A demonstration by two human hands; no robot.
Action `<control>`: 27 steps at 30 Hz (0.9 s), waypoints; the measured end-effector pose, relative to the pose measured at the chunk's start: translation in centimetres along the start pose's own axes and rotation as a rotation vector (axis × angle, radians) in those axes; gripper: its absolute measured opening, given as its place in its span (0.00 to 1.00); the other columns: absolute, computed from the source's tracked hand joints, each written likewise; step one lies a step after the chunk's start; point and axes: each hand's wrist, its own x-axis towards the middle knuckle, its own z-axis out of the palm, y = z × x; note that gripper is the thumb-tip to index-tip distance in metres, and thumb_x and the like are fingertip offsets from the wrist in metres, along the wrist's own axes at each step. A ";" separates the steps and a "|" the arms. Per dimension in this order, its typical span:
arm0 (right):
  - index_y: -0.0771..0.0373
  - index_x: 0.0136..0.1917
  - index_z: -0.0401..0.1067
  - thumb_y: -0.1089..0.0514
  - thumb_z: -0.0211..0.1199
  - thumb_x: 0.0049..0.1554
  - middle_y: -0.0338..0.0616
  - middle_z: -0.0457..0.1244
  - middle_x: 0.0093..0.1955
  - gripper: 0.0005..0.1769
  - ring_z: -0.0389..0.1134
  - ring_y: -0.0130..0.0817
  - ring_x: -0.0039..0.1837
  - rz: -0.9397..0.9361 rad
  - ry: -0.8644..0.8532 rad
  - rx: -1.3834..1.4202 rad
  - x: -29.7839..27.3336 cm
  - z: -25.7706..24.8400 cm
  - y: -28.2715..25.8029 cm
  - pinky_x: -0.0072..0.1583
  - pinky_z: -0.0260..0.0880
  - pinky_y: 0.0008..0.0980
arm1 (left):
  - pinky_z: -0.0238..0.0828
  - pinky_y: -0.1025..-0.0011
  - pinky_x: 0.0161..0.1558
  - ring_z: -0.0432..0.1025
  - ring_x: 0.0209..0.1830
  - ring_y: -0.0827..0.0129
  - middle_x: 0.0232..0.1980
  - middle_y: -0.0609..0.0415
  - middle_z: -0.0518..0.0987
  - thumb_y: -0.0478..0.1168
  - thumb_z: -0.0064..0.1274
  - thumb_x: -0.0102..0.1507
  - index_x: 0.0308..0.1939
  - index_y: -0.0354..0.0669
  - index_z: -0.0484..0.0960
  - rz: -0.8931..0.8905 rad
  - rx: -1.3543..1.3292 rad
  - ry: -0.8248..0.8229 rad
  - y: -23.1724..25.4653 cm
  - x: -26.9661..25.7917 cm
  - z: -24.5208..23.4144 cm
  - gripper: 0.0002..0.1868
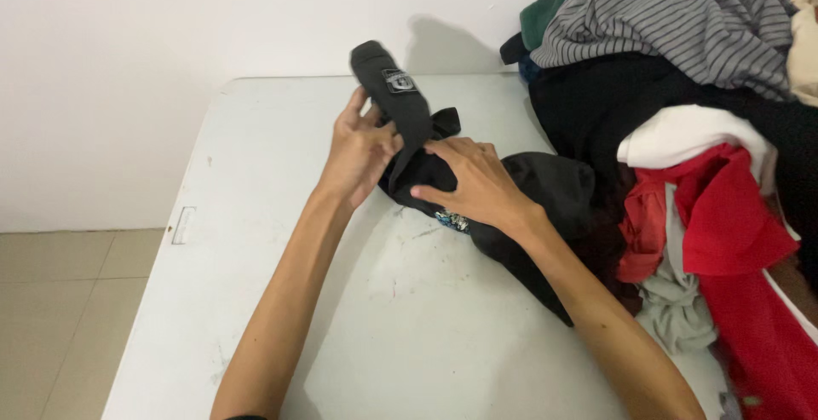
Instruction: The person folds a white polo shirt on a white table, smoothing the fabric and aligning the edges before folding it into a compact rectangle. The folded shirt is then placed into an open suitcase. The person then picks up a dark graphic t-shirt and begins to unfold it on the table.
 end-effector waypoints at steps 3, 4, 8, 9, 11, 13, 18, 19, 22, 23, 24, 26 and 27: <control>0.62 0.59 0.78 0.47 0.59 0.65 0.47 0.71 0.46 0.19 0.73 0.36 0.42 0.322 -0.127 0.232 0.1 0.5 -0.3 0.52 0.72 0.36 | 0.71 0.72 0.35 0.76 0.55 0.72 0.67 0.34 0.67 0.18 0.41 0.50 0.77 0.27 0.47 0.047 0.357 -0.034 -0.1 -1.1 3.0 0.49; 0.64 0.57 0.78 0.47 0.58 0.64 0.45 0.71 0.43 0.20 0.70 0.35 0.39 0.349 -0.129 0.322 0.2 0.0 -0.5 0.47 0.68 0.37 | 0.73 0.73 0.38 0.77 0.54 0.70 0.68 0.35 0.66 0.19 0.41 0.50 0.77 0.27 0.47 0.061 0.400 -0.032 0.1 -1.2 3.2 0.49; 0.67 0.51 0.76 0.46 0.60 0.60 0.42 0.68 0.32 0.20 0.64 0.29 0.32 0.375 -0.184 0.512 0.7 -2.5 -1.9 0.37 0.63 0.34 | 0.76 0.73 0.42 0.75 0.50 0.60 0.71 0.34 0.68 0.23 0.40 0.54 0.78 0.26 0.45 0.035 0.435 -0.036 -0.8 -0.8 1.7 0.47; 0.67 0.51 0.75 0.46 0.62 0.60 0.43 0.67 0.30 0.20 0.64 0.27 0.32 0.361 -0.197 0.512 0.7 -2.8 -2.0 0.37 0.65 0.32 | 0.75 0.72 0.41 0.73 0.47 0.58 0.71 0.32 0.69 0.23 0.39 0.55 0.79 0.27 0.44 0.014 0.413 -0.053 -1.3 -0.4 1.1 0.46; 0.68 0.45 0.76 0.45 0.61 0.61 0.42 0.65 0.29 0.22 0.66 0.25 0.32 0.429 -0.122 0.495 0.4 -2.1 -1.9 0.37 0.66 0.31 | 0.72 0.71 0.42 0.66 0.46 0.60 0.55 0.34 0.63 0.28 0.42 0.66 0.83 0.25 0.49 0.031 0.290 -0.031 -3.1 -0.2 0.3 0.40; 0.70 0.39 0.74 0.45 0.60 0.63 0.43 0.62 0.27 0.24 0.66 0.25 0.31 0.481 -0.031 0.493 0.4 -1.0 -1.0 0.36 0.67 0.31 | 0.74 0.71 0.47 0.66 0.51 0.64 0.54 0.39 0.63 0.33 0.41 0.71 0.83 0.26 0.54 0.065 0.252 0.016 -3.9 0.3 0.1 0.36; 0.65 0.36 0.69 0.46 0.56 0.65 0.39 0.57 0.25 0.23 0.59 0.27 0.28 0.571 0.191 0.804 0.2 1.5 1.5 0.35 0.68 0.31 | 0.73 0.62 0.60 0.69 0.64 0.56 0.63 0.46 0.77 0.33 0.44 0.65 0.68 0.35 0.74 0.466 0.978 0.281 -5.4 -3.8 -0.5 0.26; 0.65 0.35 0.67 0.46 0.55 0.65 0.38 0.56 0.24 0.24 0.59 0.27 0.27 0.578 0.198 0.849 0.3 1.5 2.0 0.35 0.68 0.30 | 0.69 0.60 0.63 0.67 0.65 0.54 0.63 0.45 0.76 0.33 0.46 0.64 0.67 0.36 0.74 0.447 1.062 0.302 -5.7 -4.7 -0.9 0.26; 0.62 0.32 0.64 0.46 0.54 0.66 0.38 0.55 0.23 0.25 0.61 0.28 0.26 0.608 0.195 0.936 -0.4 1.5 2.6 0.36 0.68 0.30 | 0.59 0.55 0.69 0.62 0.67 0.49 0.64 0.43 0.72 0.36 0.52 0.61 0.67 0.38 0.71 0.353 1.240 0.338 -6.6 -6.6 -2.3 0.28; 0.62 0.32 0.63 0.46 0.55 0.66 0.38 0.55 0.23 0.25 0.61 0.28 0.26 0.605 0.188 0.928 -0.3 1.5 2.9 0.36 0.68 0.30 | 0.57 0.54 0.69 0.61 0.67 0.49 0.65 0.43 0.70 0.37 0.53 0.60 0.67 0.38 0.70 0.322 1.250 0.332 -6.6 -6.4 -2.5 0.29; 0.62 0.32 0.63 0.46 0.55 0.66 0.39 0.55 0.23 0.25 0.61 0.28 0.26 0.603 0.181 0.919 -0.1 1.5 3.1 0.36 0.68 0.30 | 0.55 0.54 0.70 0.60 0.67 0.48 0.66 0.42 0.68 0.37 0.54 0.60 0.68 0.38 0.70 0.290 1.260 0.326 -6.7 -6.2 -2.7 0.31; 0.62 0.32 0.64 0.45 0.56 0.65 0.38 0.57 0.24 0.25 0.60 0.27 0.27 0.619 0.172 0.887 -0.2 2.1 3.3 0.36 0.69 0.29 | 0.53 0.53 0.69 0.58 0.68 0.46 0.68 0.40 0.66 0.37 0.56 0.59 0.68 0.38 0.69 0.324 1.292 0.274 -6.9 -5.9 -3.2 0.32; 0.62 0.32 0.65 0.45 0.56 0.65 0.38 0.57 0.25 0.25 0.60 0.27 0.28 0.623 0.162 0.876 -0.1 2.6 3.5 0.36 0.70 0.29 | 0.53 0.52 0.68 0.58 0.69 0.45 0.68 0.39 0.65 0.37 0.57 0.58 0.68 0.37 0.68 0.340 1.310 0.254 -7.0 -5.7 -3.5 0.33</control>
